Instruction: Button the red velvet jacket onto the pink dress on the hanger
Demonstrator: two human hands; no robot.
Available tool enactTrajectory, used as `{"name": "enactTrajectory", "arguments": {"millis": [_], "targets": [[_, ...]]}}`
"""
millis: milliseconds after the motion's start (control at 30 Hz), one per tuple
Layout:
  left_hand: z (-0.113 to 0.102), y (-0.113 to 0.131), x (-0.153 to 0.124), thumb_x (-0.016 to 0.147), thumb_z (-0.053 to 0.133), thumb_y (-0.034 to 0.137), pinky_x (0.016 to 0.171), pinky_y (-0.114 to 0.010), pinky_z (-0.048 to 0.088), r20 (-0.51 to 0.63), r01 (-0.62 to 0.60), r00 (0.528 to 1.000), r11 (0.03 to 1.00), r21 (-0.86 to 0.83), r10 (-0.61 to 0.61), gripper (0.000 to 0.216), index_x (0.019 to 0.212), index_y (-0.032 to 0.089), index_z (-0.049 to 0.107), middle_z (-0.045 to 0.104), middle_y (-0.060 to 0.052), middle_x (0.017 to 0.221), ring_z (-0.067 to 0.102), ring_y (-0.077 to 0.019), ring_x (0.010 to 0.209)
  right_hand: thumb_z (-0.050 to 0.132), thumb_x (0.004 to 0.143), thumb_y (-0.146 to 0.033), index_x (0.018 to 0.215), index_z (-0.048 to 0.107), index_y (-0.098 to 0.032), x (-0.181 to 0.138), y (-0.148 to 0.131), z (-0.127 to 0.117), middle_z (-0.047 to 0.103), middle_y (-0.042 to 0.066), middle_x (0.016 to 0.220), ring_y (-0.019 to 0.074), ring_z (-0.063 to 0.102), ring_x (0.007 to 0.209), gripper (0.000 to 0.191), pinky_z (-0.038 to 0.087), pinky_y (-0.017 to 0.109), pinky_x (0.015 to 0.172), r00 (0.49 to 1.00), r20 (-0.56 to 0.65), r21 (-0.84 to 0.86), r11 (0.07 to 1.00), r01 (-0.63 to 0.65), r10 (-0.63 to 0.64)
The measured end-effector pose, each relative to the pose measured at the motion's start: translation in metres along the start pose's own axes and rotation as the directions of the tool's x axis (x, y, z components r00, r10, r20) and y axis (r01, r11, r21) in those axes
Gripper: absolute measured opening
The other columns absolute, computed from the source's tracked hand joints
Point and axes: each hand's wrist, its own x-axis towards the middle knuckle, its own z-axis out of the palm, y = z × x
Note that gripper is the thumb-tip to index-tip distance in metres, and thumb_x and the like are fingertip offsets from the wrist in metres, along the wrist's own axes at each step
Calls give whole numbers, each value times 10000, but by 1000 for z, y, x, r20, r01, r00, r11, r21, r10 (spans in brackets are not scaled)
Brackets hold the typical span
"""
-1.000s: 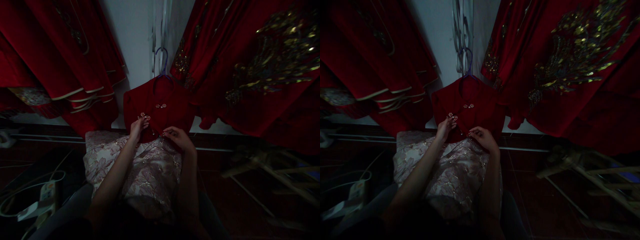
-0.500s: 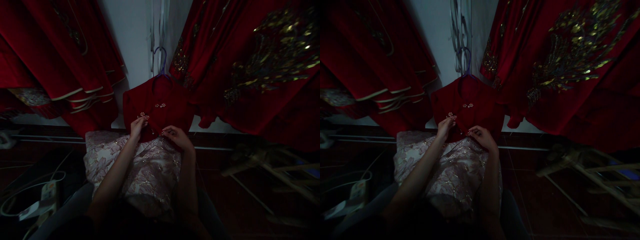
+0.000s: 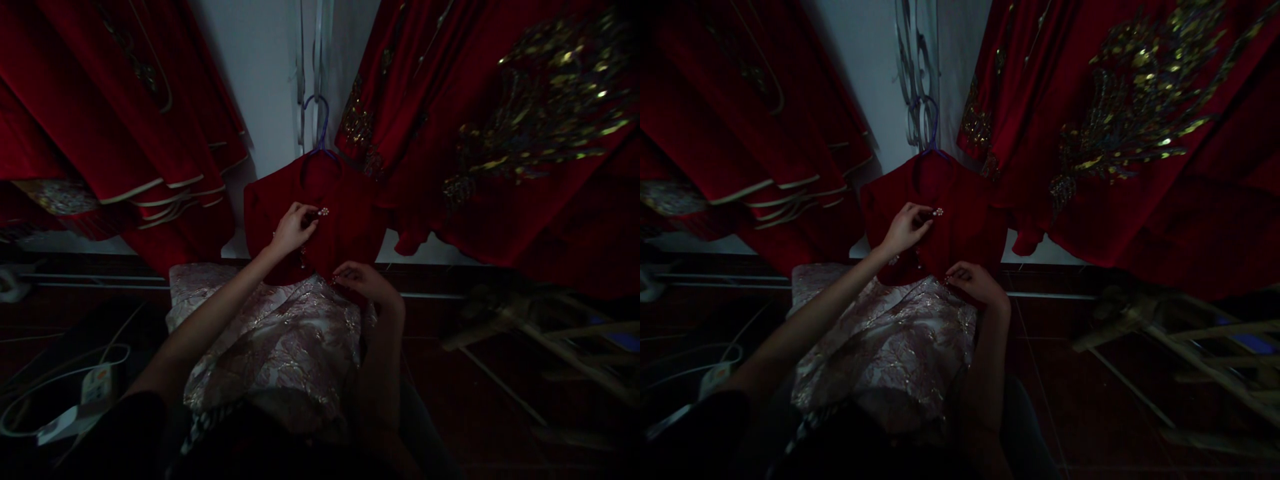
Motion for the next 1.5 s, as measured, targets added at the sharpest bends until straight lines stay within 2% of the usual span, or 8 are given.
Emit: {"name": "enactTrajectory", "arguments": {"millis": [200,400,633,800,933,1033,1167,1500], "targets": [[-8,-2,28,871,547,354,815,-325,457,200,-200,971,903,380,131,262,1051,216,679,535,-85,964,542,-210,923,692,745,-378,894,676,-189,1,6,1,707,28,827,151,640,763,241,514,309,749,1000,13,-2,1000,0,0],[-14,7,38,855,551,319,983,-435,386,307,-337,922,880,335,236,206,945,168,658,561,-117,1063,505,-258,1055,702,733,-378,889,678,-176,0,6,-1,709,35,826,154,647,766,256,511,311,753,1000,14,15,1000,-19,18],[-13,7,42,763,602,245,1165,-520,199,192,-64,979,998,2,62,43,722,240,612,578,-23,709,579,-216,903,656,783,-380,926,662,-192,2,1,0,698,38,849,155,632,761,236,510,319,754,998,-62,-50,998,24,-27],[-16,8,41,780,597,286,1176,-512,181,140,-153,979,987,44,146,65,785,229,628,587,-16,715,583,-201,880,540,869,-437,1105,581,-218,45,-29,0,599,89,1202,178,578,1086,324,490,334,937,837,-472,-115,961,252,-276],[-15,10,30,803,566,262,1178,-536,84,-23,-117,992,972,203,124,288,1077,179,597,587,-109,1115,458,-279,1205,320,946,-519,1349,375,-194,108,-65,21,446,134,1390,203,443,1298,520,380,392,1091,776,-494,-157,918,363,-391],[-19,5,24,841,507,249,1168,-557,37,-196,-47,972,929,368,127,406,1244,196,502,446,-137,1351,292,-301,1364,306,915,-611,1432,222,-82,142,-79,45,304,234,1466,307,255,1412,745,237,532,1144,777,-567,-225,959,175,-275],[-47,-13,27,829,512,220,1164,-524,102,-400,106,911,879,465,102,493,1316,191,438,316,-154,1463,191,-291,1423,329,871,-662,1441,38,55,150,-72,46,89,362,1491,444,-17,1432,961,60,701,1083,661,-735,-247,968,-51,-152],[-112,-52,54,751,513,179,1017,-470,368,-429,450,856,824,345,-288,455,1191,254,602,665,-96,1072,531,-316,1155,240,943,-337,1330,357,-28,139,-49,-67,396,288,1389,362,293,1363,509,256,569,1075,522,-789,-538,774,-333,-324]]}}
